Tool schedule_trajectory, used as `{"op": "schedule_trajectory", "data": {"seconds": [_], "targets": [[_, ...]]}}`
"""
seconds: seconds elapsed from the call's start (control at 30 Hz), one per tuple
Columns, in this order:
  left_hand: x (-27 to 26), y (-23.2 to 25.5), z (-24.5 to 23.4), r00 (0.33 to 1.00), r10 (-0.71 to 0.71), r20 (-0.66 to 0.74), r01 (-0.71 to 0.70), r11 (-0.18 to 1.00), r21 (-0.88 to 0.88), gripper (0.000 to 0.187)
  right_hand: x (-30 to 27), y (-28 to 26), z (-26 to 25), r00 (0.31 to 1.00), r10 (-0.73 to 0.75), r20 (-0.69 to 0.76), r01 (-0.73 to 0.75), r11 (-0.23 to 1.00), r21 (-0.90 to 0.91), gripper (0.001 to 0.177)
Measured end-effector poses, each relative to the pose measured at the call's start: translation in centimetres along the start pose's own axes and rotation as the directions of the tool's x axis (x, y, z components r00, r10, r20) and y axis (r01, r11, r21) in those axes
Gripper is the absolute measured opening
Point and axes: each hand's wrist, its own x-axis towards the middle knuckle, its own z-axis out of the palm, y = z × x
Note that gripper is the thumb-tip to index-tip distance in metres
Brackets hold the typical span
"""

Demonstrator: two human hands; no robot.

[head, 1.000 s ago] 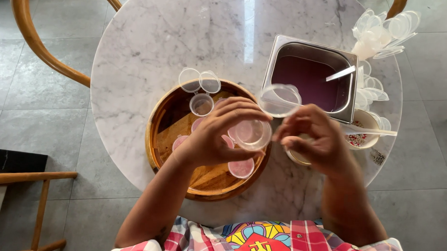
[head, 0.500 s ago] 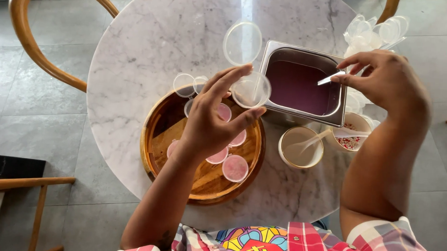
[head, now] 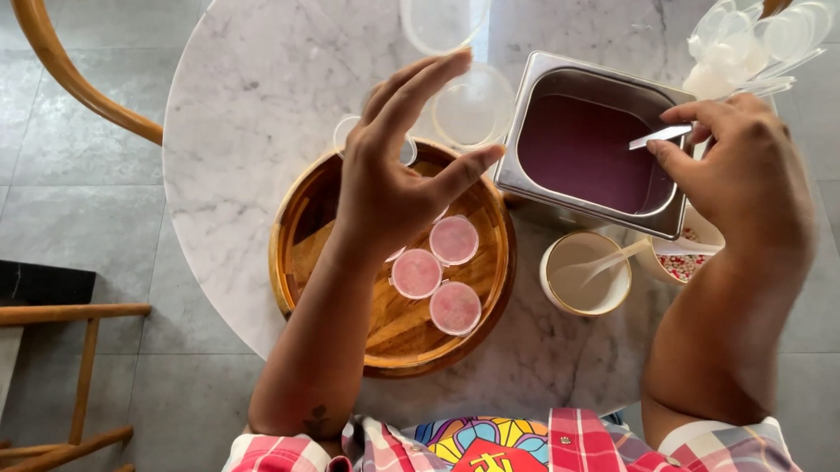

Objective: Filling small plastic dessert cups with a purple liquid using a spoon from a metal container.

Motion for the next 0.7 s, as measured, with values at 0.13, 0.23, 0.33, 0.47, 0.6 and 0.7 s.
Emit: {"op": "schedule_trajectory", "data": {"seconds": [0.13, 0.23, 0.33, 0.47, 0.6, 0.7], "targets": [[0.8, -1.4, 1.1, 0.998, 0.065, 0.018, -0.065, 0.997, -0.040, 0.061, -0.1, -0.2, 0.7, 0.999, 0.029, -0.034, -0.033, 0.992, -0.120, 0.031], [2.1, -2.2, 1.5, 0.990, 0.135, 0.028, -0.135, 0.990, -0.032, 0.060, -0.1, -0.1, 1.1, 0.997, 0.046, -0.055, -0.055, 0.982, -0.178, 0.033], [2.9, -2.9, 1.7, 0.987, 0.151, 0.060, -0.151, 0.989, -0.009, 0.060, -0.3, 0.4, 1.6, 0.997, 0.040, -0.066, -0.054, 0.972, -0.227, 0.034], [2.5, -3.5, 1.3, 0.987, 0.143, 0.068, -0.142, 0.990, -0.017, 0.060, 0.1, 0.0, 1.5, 0.990, 0.141, -0.018, -0.142, 0.976, -0.163, 0.032], [1.0, -3.8, 0.2, 0.995, 0.100, 0.025, -0.100, 0.995, 0.002, 0.057, 0.1, -0.5, 1.2, 0.982, 0.188, 0.016, -0.185, 0.976, -0.113, 0.025], [-0.3, -4.0, -0.8, 0.998, 0.069, 0.005, -0.069, 0.998, -0.003, 0.057, 0.0, -0.3, 1.1, 0.986, 0.162, 0.028, -0.158, 0.980, -0.118, 0.027]]}}
